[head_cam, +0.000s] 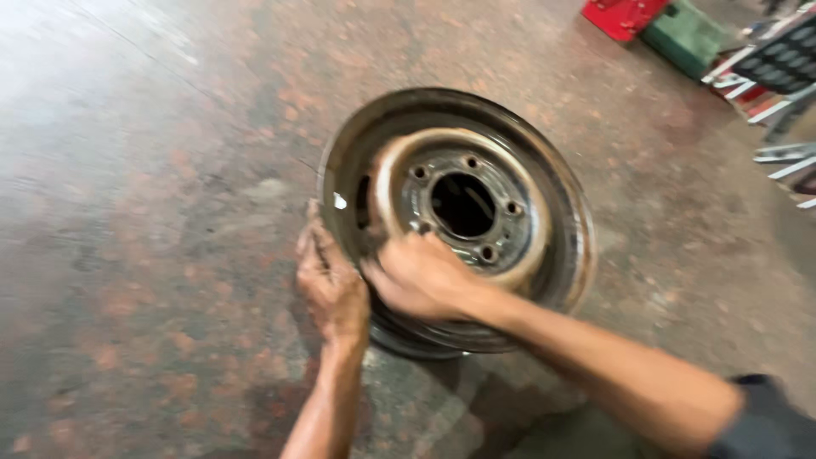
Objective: The person scrubs a metal wheel rim with a small abrasive pad, working around the inner face and edges. They rotate the rim to access different areas and continue scrubbing the outer lip and side surfaces.
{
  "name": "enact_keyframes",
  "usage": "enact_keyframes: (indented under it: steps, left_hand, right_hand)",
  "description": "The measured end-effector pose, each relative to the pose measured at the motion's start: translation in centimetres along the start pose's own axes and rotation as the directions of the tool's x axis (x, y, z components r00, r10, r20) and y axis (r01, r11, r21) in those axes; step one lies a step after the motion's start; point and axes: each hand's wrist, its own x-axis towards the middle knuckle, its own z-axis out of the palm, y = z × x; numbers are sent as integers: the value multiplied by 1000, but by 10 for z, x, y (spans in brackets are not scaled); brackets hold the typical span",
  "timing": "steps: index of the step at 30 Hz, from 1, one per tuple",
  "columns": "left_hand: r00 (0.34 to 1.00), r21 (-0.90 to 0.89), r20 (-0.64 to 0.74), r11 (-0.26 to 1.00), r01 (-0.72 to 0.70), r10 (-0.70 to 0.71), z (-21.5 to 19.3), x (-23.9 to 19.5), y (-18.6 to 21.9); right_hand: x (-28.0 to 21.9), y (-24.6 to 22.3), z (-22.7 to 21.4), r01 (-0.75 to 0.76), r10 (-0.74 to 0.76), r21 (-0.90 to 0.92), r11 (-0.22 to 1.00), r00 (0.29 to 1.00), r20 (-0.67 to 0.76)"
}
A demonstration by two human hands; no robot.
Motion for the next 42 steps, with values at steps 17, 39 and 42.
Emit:
enact_keyframes:
  steps: [17,39,42]
  left_hand:
    - [998,-55,10,997,60,-59,1,-4,-6]
    - [993,402,-91,909,108,-78,28,-76,13]
    - [998,374,-60,927,10,14,22,-67,-1]
  right_hand:
    - [-20,22,25,76,-53,136,988,985,-165]
    - [-136,129,-51,291,-250,-157,944,940,234]
    - [-130,111,-42,235,-229,-29,971,963,144]
